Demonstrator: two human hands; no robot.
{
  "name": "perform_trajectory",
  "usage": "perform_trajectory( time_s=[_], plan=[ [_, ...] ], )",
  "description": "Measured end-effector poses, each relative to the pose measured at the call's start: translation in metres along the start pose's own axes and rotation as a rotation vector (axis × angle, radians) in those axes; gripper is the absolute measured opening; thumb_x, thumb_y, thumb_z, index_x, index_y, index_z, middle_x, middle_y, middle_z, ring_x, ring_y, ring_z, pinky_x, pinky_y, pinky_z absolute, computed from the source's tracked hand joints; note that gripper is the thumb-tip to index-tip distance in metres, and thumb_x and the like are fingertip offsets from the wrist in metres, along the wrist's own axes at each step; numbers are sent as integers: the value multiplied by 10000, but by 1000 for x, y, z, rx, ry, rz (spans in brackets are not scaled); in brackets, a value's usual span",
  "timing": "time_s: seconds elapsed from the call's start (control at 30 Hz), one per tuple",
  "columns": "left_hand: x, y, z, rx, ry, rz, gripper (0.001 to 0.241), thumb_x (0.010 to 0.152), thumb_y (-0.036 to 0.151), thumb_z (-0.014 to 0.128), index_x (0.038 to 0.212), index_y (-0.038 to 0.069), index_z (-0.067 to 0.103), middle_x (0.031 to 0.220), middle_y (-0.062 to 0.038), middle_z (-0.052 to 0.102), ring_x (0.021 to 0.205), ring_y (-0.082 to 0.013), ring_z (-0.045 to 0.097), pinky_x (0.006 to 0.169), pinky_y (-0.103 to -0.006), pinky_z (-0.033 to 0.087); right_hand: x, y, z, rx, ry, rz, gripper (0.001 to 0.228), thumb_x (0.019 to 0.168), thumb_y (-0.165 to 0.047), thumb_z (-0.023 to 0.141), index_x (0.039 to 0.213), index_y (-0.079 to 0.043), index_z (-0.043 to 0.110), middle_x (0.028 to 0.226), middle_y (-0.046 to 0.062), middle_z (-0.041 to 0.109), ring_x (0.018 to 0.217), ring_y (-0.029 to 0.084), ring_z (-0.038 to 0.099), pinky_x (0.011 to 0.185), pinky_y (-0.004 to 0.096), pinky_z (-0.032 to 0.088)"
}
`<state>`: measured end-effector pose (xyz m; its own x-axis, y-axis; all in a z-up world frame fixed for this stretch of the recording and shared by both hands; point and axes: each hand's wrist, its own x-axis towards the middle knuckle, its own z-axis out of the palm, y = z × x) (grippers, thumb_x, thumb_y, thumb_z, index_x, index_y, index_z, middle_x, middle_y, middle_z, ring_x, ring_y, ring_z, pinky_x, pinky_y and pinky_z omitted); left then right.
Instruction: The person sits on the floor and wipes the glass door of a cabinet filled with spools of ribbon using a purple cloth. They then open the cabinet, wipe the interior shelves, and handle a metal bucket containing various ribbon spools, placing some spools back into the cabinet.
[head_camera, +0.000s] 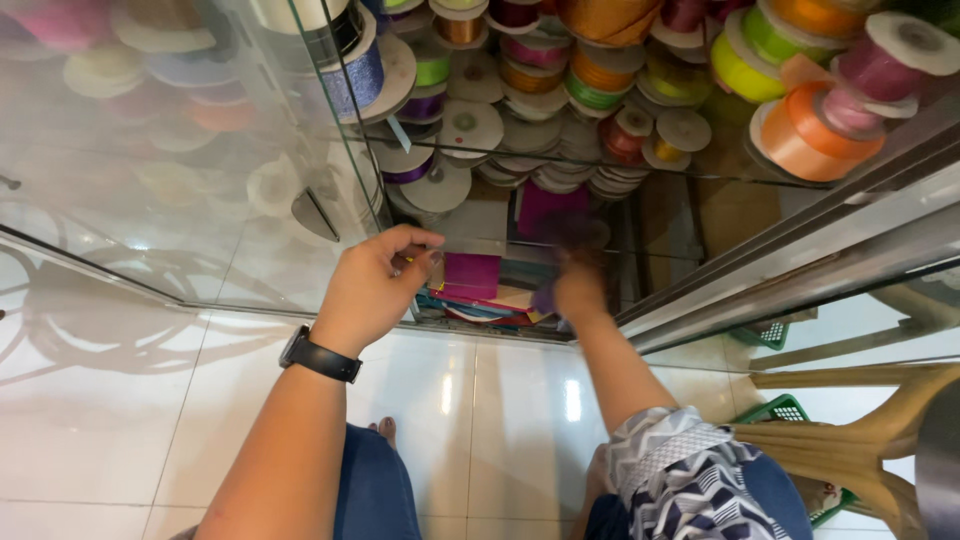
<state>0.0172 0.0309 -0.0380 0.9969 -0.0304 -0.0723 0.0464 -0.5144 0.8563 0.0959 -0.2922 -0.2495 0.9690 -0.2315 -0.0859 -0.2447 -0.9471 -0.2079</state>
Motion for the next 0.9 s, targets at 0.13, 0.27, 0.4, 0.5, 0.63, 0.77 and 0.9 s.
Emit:
perform_trajectory(
  time_s=[0.13,0.27,0.4,0.5,0.63,0.77,0.9],
  plan=[
    [5,2,18,-1,-34,32,263,987,198,762,1210,251,892,994,-71,885,914,-223,822,834,-381,634,-33,-45,7,69,-96,-395,467,1130,-111,448,1489,-188,736,1401,198,777,1367,404,712,1186,523,538],
    [12,8,42,94,-163,33,287,999,296,716,1240,314,872,1074,-65,893,1036,-281,842,898,-437,650,-53,-66,5,170,-226,-613,498,1147,-152,453,1601,-248,635,1748,91,526,1679,447,325,1373,637,229],
    [3,18,44,141,-234,17,308,1013,295,703,1275,293,864,1108,-58,897,1048,-280,842,928,-411,649,-44,-40,-8,111,-207,-480,475,1149,-148,408,1472,-316,712,1428,76,736,1426,337,655,1235,496,502],
    [-3,18,31,208,-286,14,324,1023,318,688,1298,289,856,1157,-69,890,1116,-337,821,976,-467,634,-17,12,-10,88,-165,-172,558,1112,-64,429,1594,-232,655,1474,122,734,1399,318,688,1192,469,548],
    [-7,1,12,397,-554,-59,476,1038,359,634,1478,220,752,1380,-181,806,1327,-449,720,1158,-565,554,-1,54,-20,297,236,-183,553,1067,0,429,1595,7,591,1570,286,602,1497,451,534,1328,549,336],
    [-14,-27,4,614,-772,-144,635,1046,450,657,1620,181,623,1599,-126,682,1492,-397,624,1235,-549,510,-11,30,-27,130,9,78,765,1037,-116,512,1786,-163,362,1830,212,316,1704,470,185,1395,653,64],
    [-18,-25,2,602,-718,-166,632,1073,429,636,1648,170,595,1600,-131,676,1480,-390,633,1207,-550,524,-7,-9,-14,262,-218,29,661,1066,-196,380,1712,-224,520,1718,106,557,1621,288,470,1371,466,332]
  ],
)
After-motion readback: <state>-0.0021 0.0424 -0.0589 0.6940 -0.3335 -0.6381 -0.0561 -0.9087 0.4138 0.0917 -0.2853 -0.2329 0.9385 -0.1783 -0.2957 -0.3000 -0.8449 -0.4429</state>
